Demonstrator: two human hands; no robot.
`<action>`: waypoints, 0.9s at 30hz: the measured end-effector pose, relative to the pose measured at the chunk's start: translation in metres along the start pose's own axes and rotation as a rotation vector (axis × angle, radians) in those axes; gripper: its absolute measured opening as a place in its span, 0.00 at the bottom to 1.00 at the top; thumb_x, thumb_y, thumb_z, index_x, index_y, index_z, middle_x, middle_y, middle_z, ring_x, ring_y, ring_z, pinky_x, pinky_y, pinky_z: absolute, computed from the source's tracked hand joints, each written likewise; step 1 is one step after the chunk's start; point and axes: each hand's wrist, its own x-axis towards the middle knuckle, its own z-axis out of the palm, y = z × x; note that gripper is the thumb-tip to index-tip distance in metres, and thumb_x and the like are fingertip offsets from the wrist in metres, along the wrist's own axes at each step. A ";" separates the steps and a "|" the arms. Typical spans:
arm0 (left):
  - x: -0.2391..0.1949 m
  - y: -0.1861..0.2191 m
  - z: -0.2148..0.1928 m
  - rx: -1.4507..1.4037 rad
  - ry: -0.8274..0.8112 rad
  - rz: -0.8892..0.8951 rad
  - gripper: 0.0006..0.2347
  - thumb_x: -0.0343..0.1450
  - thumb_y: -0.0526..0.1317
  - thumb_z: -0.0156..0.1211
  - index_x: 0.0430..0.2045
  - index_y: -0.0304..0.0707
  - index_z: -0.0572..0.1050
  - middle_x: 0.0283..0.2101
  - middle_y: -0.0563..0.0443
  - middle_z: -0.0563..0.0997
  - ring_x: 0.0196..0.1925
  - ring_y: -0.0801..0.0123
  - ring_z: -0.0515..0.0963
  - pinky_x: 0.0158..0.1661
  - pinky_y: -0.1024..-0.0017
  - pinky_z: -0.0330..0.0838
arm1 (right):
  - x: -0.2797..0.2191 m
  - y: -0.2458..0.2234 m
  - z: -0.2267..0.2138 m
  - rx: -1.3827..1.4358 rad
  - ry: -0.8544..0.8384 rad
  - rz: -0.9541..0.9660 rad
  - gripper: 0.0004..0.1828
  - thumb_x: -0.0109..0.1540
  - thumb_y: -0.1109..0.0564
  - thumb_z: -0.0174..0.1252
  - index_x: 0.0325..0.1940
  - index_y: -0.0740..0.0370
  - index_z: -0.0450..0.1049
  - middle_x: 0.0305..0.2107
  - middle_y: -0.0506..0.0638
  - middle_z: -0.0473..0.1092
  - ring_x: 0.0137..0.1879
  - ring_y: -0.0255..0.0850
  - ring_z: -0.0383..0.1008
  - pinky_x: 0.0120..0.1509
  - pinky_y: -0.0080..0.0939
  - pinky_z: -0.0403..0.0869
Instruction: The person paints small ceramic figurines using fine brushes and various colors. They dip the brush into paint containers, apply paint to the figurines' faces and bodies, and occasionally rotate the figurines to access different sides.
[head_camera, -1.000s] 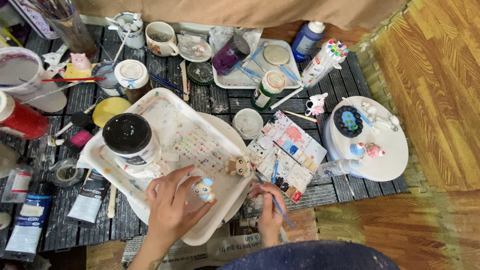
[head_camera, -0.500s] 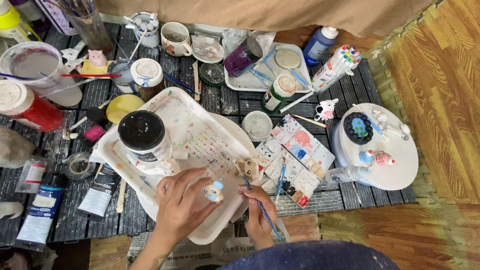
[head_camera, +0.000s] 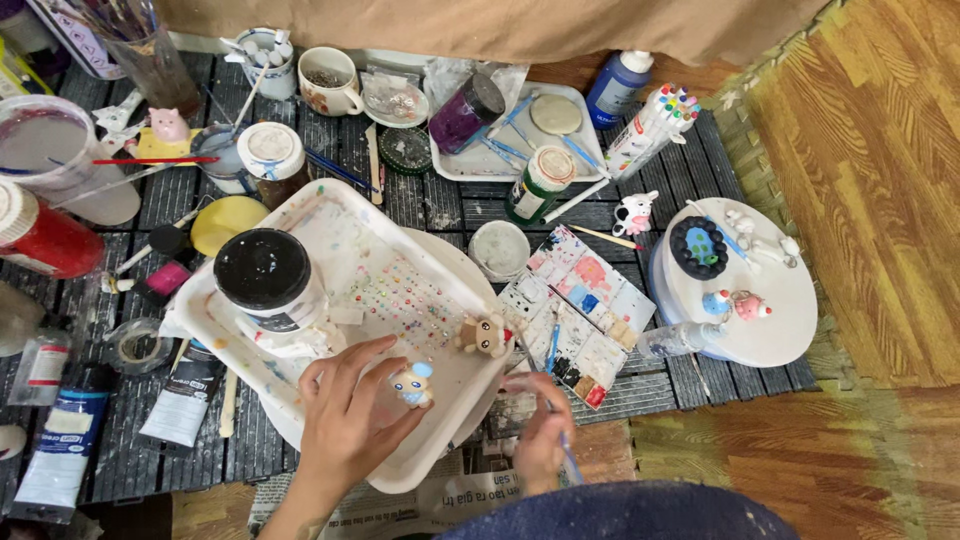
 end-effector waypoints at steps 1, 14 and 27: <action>0.000 0.000 0.000 -0.007 -0.001 -0.002 0.27 0.54 0.44 0.79 0.45 0.38 0.74 0.57 0.48 0.75 0.55 0.57 0.76 0.54 0.58 0.57 | 0.006 -0.001 -0.002 0.026 0.046 0.035 0.26 0.76 0.42 0.34 0.55 0.61 0.72 0.41 0.56 0.74 0.46 0.42 0.77 0.50 0.44 0.78; -0.006 0.001 0.006 -0.337 -0.020 -0.188 0.29 0.52 0.45 0.83 0.45 0.41 0.75 0.59 0.45 0.75 0.61 0.53 0.74 0.58 0.56 0.62 | 0.239 0.018 0.148 0.141 -0.445 0.275 0.06 0.72 0.58 0.53 0.47 0.58 0.63 0.32 0.49 0.73 0.27 0.29 0.66 0.30 0.30 0.66; -0.069 -0.083 0.092 -0.321 0.139 -0.078 0.11 0.66 0.45 0.65 0.38 0.42 0.81 0.55 0.50 0.80 0.58 0.57 0.78 0.58 0.60 0.68 | 0.283 0.066 0.364 -0.622 -0.746 -0.254 0.05 0.69 0.52 0.56 0.42 0.54 0.71 0.28 0.47 0.78 0.37 0.49 0.79 0.41 0.50 0.74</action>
